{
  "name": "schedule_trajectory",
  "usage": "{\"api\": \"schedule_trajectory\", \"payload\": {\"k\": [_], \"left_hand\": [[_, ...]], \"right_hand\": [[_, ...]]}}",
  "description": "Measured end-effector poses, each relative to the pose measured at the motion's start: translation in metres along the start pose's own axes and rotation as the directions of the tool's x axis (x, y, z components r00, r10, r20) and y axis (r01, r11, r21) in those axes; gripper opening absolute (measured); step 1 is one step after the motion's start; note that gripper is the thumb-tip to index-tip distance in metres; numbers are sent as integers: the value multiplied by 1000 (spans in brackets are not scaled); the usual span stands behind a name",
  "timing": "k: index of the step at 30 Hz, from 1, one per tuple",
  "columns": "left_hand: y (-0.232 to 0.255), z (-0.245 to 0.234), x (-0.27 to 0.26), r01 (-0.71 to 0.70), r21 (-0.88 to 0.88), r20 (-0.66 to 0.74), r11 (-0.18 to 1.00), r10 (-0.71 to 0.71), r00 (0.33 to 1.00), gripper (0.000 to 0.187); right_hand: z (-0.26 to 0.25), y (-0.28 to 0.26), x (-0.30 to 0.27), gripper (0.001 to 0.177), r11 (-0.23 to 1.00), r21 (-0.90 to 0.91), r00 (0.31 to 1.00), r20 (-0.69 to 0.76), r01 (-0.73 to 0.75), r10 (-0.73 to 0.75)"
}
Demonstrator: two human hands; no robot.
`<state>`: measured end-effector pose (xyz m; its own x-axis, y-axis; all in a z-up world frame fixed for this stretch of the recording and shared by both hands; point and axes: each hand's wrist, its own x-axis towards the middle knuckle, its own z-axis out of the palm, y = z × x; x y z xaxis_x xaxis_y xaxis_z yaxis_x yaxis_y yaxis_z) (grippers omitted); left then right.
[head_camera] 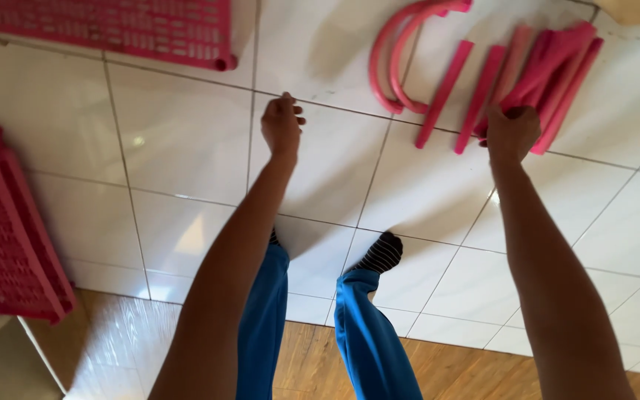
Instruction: Assembling a pink plastic multi-tier shelf on a tiled floor by inserting plastic tubes into the corners of the shelf units.
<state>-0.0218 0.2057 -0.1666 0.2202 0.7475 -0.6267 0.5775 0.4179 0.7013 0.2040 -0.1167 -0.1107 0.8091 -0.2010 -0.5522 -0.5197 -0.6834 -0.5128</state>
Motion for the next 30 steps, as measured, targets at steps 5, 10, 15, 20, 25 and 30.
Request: {"api": "schedule_trajectory", "payload": {"k": [5,10,15,20,25,30], "left_hand": [[26,-45,25,57,-12,-18,998,-58,998,36],[20,-58,61,118,-171,-53,978,-129,990,36],[30,-67,70,105,-235,-65,966,-124,990,36],[19,-84,77,189,-239,81,952,-175,981,37],[33,-109,80,219,-172,87,960,-206,975,37],[48,-117,91,214,-216,84,953,-201,976,40]], "right_hand": [[51,-22,-36,32,904,412,988,46,115,-146],[122,-48,-61,31,781,619,929,236,82,-285],[174,-113,-120,22,783,620,839,403,44,-366],[204,-141,-150,22,896,441,773,551,49,-314],[219,-168,-178,28,919,387,630,696,77,-346],[229,-198,-207,28,956,293,667,710,8,-223]]}}
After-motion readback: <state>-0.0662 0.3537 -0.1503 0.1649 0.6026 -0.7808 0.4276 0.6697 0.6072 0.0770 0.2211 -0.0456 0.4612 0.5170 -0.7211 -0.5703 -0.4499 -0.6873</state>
